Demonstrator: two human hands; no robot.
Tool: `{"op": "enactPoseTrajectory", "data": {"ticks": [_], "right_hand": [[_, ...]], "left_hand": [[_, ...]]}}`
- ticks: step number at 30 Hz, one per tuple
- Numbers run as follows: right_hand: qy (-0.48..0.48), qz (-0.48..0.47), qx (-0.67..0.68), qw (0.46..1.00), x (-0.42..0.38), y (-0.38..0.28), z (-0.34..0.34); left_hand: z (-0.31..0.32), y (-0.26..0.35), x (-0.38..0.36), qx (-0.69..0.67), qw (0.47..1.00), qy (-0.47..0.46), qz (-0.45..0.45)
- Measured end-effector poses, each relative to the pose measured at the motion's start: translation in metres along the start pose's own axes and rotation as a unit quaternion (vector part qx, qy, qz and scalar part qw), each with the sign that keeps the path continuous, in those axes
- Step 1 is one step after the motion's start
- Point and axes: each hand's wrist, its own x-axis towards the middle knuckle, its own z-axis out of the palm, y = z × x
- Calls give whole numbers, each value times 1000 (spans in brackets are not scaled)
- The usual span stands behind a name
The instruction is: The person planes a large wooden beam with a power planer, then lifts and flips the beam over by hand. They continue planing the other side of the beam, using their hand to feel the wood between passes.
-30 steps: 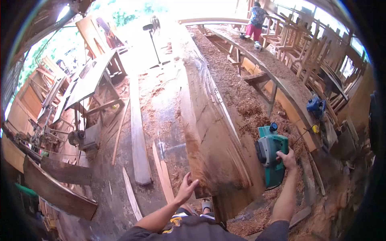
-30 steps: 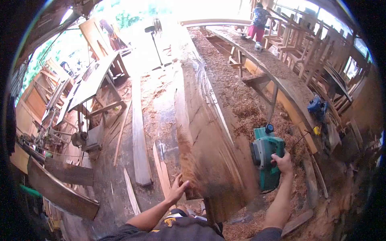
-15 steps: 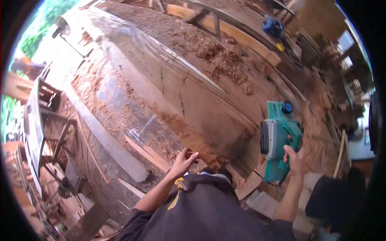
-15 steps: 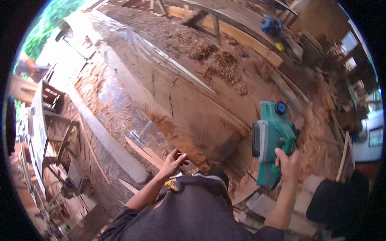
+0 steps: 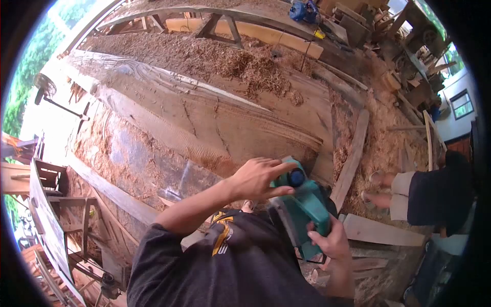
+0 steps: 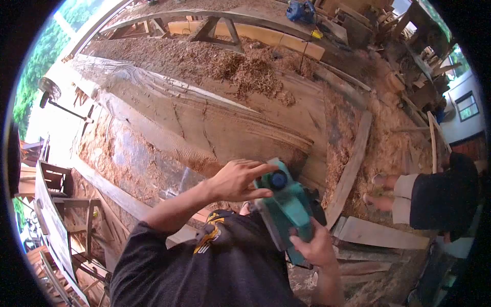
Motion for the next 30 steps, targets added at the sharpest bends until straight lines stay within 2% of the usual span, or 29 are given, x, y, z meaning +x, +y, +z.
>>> {"op": "enactPoseTrajectory", "data": {"ticks": [3,5,9,12,15,16,17,18,19,20,21,22,25,27,29,30], "right_hand": [[-31,-79,-35,996,37,-2,15],[-70,-50,-68,994,51,-31,19],[-21,-80,-120,989,61,-53,33],[22,-57,-109,992,57,-53,44],[37,-4,-129,991,42,-47,53],[44,-6,-113,993,34,-45,57],[54,-7,-97,994,24,-44,62],[64,-10,-81,995,19,-45,67],[78,-1,-65,995,15,-46,75],[92,8,-50,994,12,-47,85],[106,14,-36,994,13,-47,93],[117,13,-53,992,17,-48,101],[147,-29,-28,988,55,-65,121],[188,-125,-47,973,100,-88,128],[162,-184,-66,967,149,-107,122],[113,-159,-22,981,173,-118,115]], "left_hand": [[-9,-17,33,65,996,-64,-2],[-13,-33,43,114,985,-121,-33],[9,-27,35,131,975,11,-181],[14,-12,36,146,960,40,-236],[-27,-37,33,-47,988,-77,-123],[-35,-69,29,-59,962,-130,-231],[-47,-102,29,3,973,-16,-231],[-76,-117,39,100,945,9,-312],[-97,-164,35,231,932,34,-278],[-109,-203,29,411,862,32,-295],[-114,-249,21,416,852,52,-314],[-117,-251,24,362,863,68,-345],[-111,-255,27,375,865,54,-330],[-110,-265,27,362,869,93,-325],[-109,-274,24,373,862,102,-327],[-110,-272,23,385,862,104,-311]]}}
